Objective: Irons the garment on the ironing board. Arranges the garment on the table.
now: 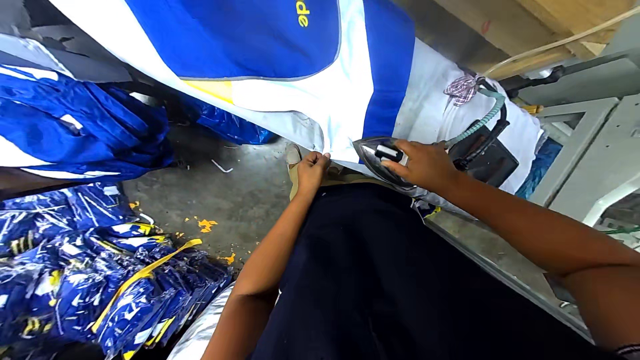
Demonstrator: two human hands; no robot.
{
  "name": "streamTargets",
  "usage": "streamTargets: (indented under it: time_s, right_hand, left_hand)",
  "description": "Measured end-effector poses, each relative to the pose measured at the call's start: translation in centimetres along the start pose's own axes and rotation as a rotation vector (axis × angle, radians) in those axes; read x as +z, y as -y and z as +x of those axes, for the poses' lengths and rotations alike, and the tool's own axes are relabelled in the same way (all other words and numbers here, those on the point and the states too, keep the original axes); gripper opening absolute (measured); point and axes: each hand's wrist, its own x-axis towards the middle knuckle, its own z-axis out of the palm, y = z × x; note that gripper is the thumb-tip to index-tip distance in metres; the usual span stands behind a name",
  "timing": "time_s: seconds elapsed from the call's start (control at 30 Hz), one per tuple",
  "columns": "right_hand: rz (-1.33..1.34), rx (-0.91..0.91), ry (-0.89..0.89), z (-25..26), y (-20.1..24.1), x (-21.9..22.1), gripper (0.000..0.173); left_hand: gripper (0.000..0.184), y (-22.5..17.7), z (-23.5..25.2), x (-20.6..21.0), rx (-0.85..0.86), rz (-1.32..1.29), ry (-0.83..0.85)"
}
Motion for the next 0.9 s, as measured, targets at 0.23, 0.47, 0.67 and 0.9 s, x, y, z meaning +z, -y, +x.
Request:
streamTargets:
  time_s: [0.23,0.47,0.67,0.9]
  right_hand:
    - [-0.002,0.03,0.083,1.7,2.4,-0.7,0.054]
    - [-0.006,-0.062,0.11,2.2,1.1,-1.4,0.054]
    - [-0.055,-0.182,0.083,-1.6,-1.7,-2.0,0.055]
    - [-0.016,-0.101,0.036,1.3,1.7,0.3,0.056]
  left_hand:
    - [0.026,0.0,-0.3,-0.7,0.007,-0.035,0.008]
    - [0.026,-0.3,-0.5,-0.5,-0.013,-0.033,-0.002]
    - [0.025,0.3,-0.4,-0.5,0.0,-0.082,0.008]
    - [0.027,-0.2,-0.8,-0.7,0.012,0.005,-0.005]
